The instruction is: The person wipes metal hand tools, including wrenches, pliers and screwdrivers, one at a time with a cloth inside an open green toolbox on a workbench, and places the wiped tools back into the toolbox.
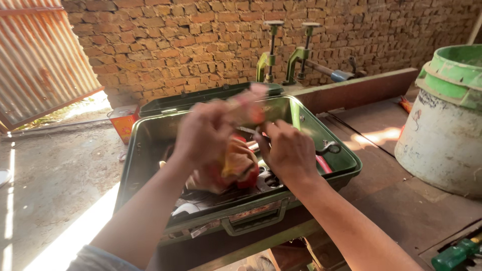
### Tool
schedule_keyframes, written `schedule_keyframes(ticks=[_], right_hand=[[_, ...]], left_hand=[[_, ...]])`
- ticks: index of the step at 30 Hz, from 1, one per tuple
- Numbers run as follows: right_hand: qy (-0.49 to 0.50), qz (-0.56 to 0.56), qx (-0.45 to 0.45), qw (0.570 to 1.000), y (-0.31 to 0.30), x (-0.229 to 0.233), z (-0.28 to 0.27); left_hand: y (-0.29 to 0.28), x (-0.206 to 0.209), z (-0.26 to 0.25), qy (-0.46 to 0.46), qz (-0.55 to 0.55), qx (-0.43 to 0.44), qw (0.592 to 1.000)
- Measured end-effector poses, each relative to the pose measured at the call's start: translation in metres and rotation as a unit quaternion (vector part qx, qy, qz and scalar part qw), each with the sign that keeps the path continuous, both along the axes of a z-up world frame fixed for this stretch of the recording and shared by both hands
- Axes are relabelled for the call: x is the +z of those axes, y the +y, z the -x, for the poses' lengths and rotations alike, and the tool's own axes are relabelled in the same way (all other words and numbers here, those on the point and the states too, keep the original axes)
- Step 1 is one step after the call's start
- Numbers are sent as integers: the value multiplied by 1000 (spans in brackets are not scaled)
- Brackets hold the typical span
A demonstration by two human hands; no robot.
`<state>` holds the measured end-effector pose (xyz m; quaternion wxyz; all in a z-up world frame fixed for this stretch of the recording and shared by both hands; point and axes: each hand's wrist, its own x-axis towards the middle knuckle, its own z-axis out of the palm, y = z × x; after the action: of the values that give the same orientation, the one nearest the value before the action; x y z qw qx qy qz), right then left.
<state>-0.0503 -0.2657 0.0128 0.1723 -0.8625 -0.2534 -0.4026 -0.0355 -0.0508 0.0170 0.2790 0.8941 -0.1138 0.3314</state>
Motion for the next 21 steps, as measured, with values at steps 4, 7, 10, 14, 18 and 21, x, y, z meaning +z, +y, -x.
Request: schedule_keyframes(ticks=[4,7,10,14,18,21], right_hand=[[-31,-28,33,999,0,2,4],[-107,-29,70,991,0,7,11],[-148,27,73,986,2,11,13],[-259,99,10,961,4,6,19],[-223,133,26,965,4,5,20],[-160,146,73,973,7,5,21]], left_hand=[[-16,-5,3,-89,-118,-80,986],[-12,-1,7,1,-113,-30,993],[-8,5,13,27,-99,36,994],[-8,14,18,-18,-34,82,996],[-7,17,22,-60,-47,95,993],[-1,18,21,-107,-38,99,989]])
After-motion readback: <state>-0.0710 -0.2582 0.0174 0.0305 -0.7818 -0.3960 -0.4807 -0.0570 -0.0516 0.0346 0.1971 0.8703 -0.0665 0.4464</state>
